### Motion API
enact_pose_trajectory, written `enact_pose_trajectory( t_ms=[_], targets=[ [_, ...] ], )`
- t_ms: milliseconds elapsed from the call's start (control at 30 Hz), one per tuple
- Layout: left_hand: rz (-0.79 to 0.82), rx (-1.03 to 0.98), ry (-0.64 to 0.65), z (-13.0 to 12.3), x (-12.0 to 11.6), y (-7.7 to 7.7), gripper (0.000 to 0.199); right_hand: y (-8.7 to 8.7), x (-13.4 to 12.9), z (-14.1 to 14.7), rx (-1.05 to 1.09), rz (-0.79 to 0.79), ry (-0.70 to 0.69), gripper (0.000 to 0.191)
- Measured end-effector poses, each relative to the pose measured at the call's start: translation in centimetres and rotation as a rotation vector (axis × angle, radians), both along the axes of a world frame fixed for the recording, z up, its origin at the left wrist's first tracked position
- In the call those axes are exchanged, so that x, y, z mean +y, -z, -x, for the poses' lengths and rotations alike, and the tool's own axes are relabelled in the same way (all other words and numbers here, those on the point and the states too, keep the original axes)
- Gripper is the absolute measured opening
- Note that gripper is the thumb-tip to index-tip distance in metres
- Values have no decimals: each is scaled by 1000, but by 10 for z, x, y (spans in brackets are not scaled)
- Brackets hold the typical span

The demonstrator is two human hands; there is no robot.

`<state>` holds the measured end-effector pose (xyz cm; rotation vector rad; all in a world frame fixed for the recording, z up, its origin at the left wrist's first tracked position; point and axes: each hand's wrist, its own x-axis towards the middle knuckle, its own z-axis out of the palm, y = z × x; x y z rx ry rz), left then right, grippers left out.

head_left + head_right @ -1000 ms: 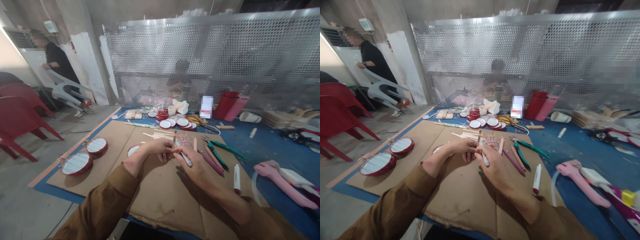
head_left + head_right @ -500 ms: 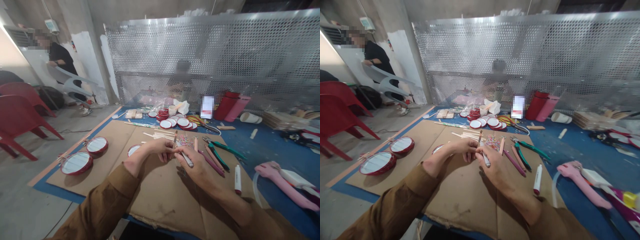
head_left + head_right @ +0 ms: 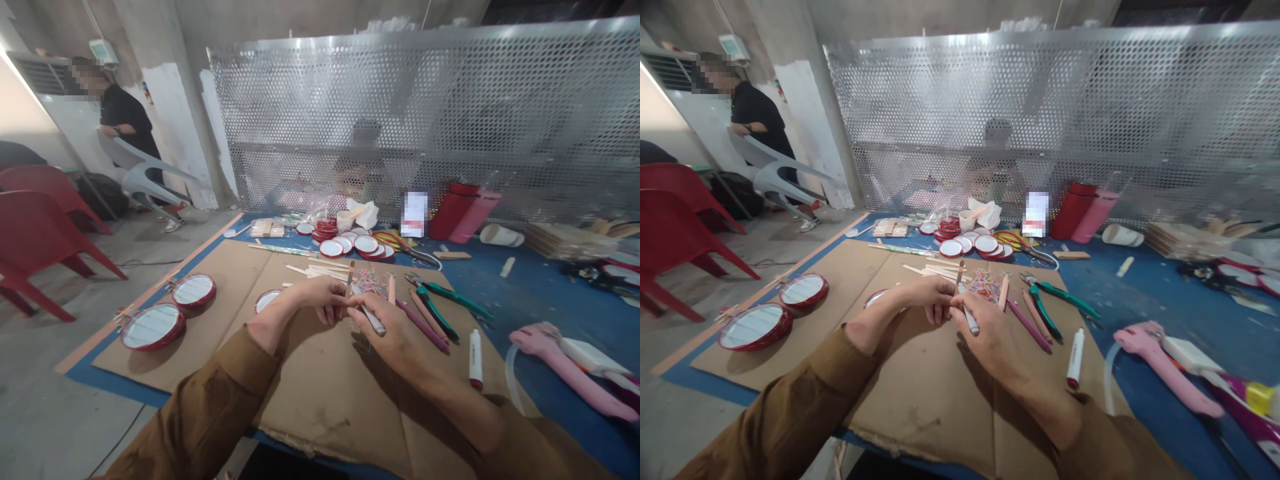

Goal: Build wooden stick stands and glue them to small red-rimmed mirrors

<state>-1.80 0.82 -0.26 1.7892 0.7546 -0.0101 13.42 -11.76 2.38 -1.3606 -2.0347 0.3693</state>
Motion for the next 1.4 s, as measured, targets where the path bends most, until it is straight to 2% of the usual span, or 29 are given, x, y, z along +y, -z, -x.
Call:
enact_pose_trajectory(
  t_ms=[400,833,1100,1400],
  targets=[
    [21,-4,6,-1,2,2,34,8,3,-3,-8,-34,-9,15],
    [-24,-19,8,-1,-4,-5,26,5,1,-2,3,-18,-13,13],
    [-46,-51,33,0,-2,-4,41,2,1,-2,-24,2,-16,13],
    [-28,-43,35,-1,-3,-5,30,4,1,-1,-29,6,-27,13]
  ],
)
